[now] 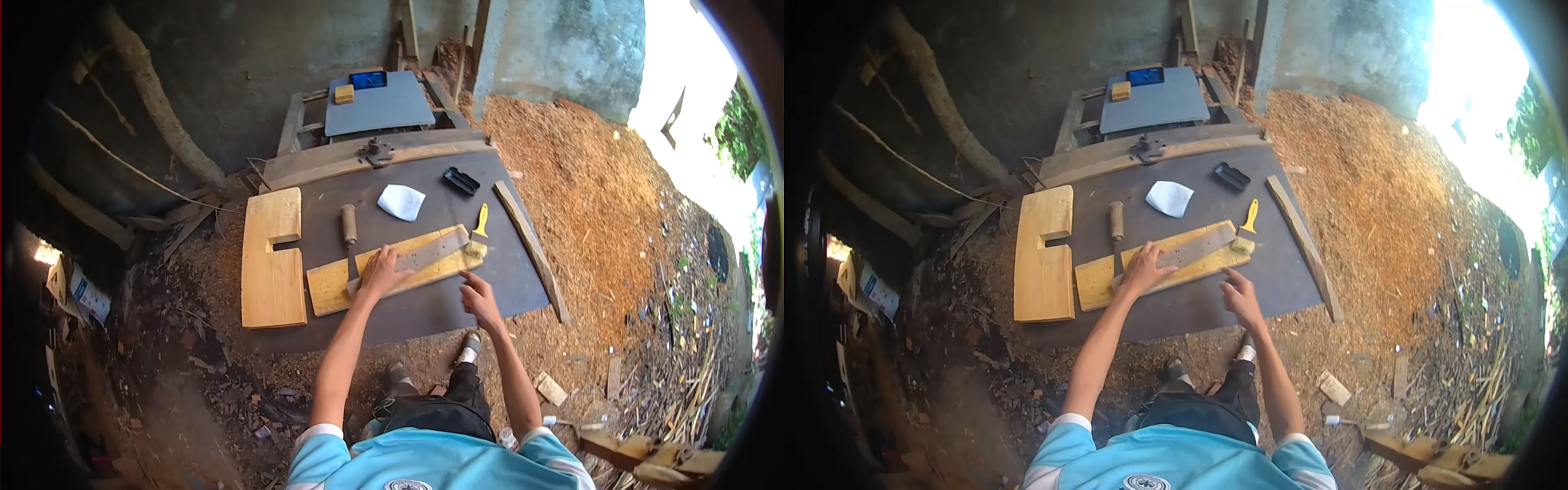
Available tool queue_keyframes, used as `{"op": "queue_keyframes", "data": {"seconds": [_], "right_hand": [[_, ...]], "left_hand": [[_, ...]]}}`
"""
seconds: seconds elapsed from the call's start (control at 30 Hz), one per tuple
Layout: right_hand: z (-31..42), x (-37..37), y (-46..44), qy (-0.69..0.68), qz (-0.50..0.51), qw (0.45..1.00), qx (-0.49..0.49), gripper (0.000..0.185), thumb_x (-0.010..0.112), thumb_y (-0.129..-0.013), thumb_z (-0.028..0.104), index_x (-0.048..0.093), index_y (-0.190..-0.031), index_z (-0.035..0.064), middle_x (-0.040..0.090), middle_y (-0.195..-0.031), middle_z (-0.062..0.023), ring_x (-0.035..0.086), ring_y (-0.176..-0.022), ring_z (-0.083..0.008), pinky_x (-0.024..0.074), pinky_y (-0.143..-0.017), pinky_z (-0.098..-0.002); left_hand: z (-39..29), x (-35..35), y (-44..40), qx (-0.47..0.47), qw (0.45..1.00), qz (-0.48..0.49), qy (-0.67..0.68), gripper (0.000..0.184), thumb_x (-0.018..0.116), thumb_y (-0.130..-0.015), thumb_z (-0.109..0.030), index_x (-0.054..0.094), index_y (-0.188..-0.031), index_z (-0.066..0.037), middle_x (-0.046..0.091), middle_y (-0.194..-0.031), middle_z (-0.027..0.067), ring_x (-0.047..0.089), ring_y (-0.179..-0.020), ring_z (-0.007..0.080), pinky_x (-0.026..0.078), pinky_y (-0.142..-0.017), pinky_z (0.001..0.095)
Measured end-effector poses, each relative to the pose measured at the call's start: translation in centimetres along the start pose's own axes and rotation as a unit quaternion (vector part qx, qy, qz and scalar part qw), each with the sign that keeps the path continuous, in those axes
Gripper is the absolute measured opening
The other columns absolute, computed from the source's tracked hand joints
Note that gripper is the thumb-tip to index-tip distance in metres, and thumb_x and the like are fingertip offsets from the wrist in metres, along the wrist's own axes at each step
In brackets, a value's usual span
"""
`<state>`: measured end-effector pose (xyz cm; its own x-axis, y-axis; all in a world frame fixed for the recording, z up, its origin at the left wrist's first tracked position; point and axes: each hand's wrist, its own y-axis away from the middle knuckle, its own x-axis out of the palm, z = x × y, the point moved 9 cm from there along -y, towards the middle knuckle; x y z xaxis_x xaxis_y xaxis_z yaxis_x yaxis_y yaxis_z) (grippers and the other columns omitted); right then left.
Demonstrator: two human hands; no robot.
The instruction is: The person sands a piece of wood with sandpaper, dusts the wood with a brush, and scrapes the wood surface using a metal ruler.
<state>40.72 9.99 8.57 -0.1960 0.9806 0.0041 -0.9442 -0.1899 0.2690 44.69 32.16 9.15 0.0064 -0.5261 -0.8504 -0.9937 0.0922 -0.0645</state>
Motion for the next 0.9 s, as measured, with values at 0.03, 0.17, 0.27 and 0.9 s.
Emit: {"op": "queue_keyframes", "data": {"seconds": [0.03,0.17,0.27,0.9], "right_hand": [[-1.1,2.5,-0.2,-0.101,0.062,0.991,0.066,0.037,0.048,-0.087,0.023,0.050,-0.119,0.0041,0.050,-0.065,0.0002,0.044,-0.049,-0.0086,0.0358,-0.044,-0.0206],[-0.5,6.5,-1.7,0.179,0.018,0.981,-0.069,0.037,0.049,-0.084,0.014,0.045,-0.119,0.0019,0.056,-0.070,-0.0148,0.055,-0.055,-0.0205,0.0426,-0.049,-0.0319],[1.4,7.9,-2.5,0.280,-0.011,0.938,-0.204,0.037,0.047,-0.083,0.010,0.042,-0.118,0.0007,0.056,-0.076,-0.0246,0.058,-0.065,-0.0335,0.0447,-0.058,-0.0401],[3.3,11.1,-4.2,0.435,0.027,0.883,-0.176,0.063,0.046,-0.076,-0.001,0.023,-0.134,0.0075,0.057,-0.075,-0.0302,0.056,-0.069,-0.0450,0.0450,-0.063,-0.0509]], "left_hand": [[-0.1,0.2,0.1,-0.010,1.000,0.004,-0.001,0.049,0.070,-0.068,-0.037,0.053,-0.098,-0.004,0.051,-0.103,0.0113,0.055,-0.091,0.0308,0.043,-0.083,0.0388],[0.1,0.7,0.3,-0.018,0.999,-0.021,-0.031,0.050,0.072,-0.066,-0.035,0.052,-0.099,-0.003,0.055,-0.099,0.0145,0.058,-0.087,0.0325,0.045,-0.078,0.0406],[-0.3,0.7,0.2,0.017,0.992,-0.044,-0.114,0.046,0.072,-0.066,-0.034,0.055,-0.095,-0.002,0.060,-0.093,0.0165,0.058,-0.089,0.0315,0.047,-0.074,0.0411],[-1.5,0.8,1.2,-0.036,0.991,0.027,-0.126,0.035,0.065,-0.073,-0.025,0.051,-0.096,-0.003,0.058,-0.097,0.0116,0.054,-0.097,0.0291,0.042,-0.079,0.0429]]}}
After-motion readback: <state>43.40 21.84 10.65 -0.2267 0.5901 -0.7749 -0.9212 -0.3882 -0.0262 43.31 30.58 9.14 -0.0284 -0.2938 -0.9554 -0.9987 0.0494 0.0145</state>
